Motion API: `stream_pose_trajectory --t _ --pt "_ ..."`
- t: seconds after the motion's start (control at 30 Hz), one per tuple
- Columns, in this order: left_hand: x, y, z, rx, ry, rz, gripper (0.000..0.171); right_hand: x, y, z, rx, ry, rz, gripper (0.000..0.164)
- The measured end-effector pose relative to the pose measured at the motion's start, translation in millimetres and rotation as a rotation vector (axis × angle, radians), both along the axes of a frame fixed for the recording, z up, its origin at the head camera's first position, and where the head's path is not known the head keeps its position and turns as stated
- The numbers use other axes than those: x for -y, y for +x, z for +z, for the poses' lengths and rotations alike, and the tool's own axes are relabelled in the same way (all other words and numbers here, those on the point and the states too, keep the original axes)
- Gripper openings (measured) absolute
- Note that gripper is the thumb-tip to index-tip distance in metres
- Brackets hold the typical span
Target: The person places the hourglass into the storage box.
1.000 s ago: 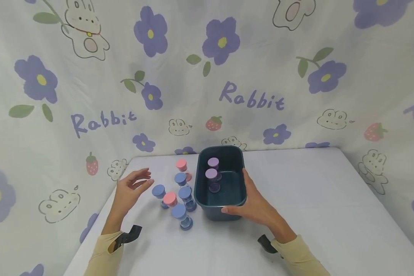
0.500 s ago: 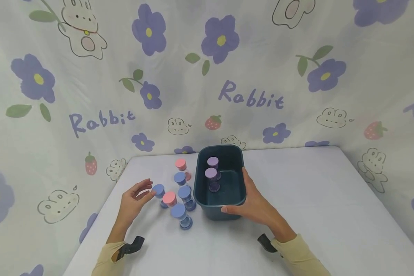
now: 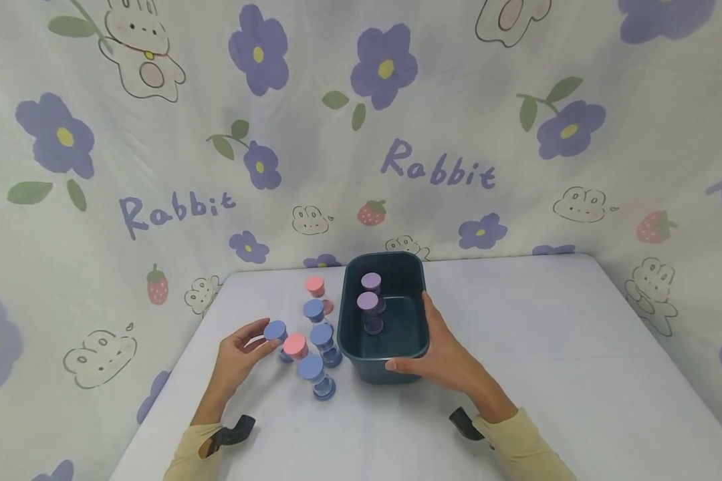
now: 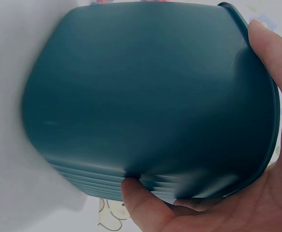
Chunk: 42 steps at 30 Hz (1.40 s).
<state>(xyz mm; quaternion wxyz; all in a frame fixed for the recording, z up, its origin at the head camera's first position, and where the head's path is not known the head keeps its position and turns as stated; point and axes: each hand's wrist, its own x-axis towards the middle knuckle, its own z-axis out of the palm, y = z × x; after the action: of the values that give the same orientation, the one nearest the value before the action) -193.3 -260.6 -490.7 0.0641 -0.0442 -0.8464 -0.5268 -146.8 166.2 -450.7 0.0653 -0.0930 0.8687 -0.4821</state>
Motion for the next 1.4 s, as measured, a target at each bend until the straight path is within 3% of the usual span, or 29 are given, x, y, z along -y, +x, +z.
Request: stream_pose_trajectory --t 0.2,0.83,1.0,1.4 --pt "-2 2.9 -2.2 0.002 -0.015 0.018 0.057 0 -0.1 -0.4 -0.001 0.003 0.004 0.134" --pt "-7 2.6 0.7 -0.068 0.096 0.032 0.046 -2 -1.1 -0.5 0.009 0.005 0.007 0.135" --pt "-5 3.1 10.8 -0.117 0.143 0.036 0.044 -2 -0.7 -0.3 0.010 0.008 0.006 0.135" --pt "-9 0.1 48.3 -0.268 0.215 0.059 0.040 -1 -0.4 0.8 0.022 0.015 0.003 0.136"
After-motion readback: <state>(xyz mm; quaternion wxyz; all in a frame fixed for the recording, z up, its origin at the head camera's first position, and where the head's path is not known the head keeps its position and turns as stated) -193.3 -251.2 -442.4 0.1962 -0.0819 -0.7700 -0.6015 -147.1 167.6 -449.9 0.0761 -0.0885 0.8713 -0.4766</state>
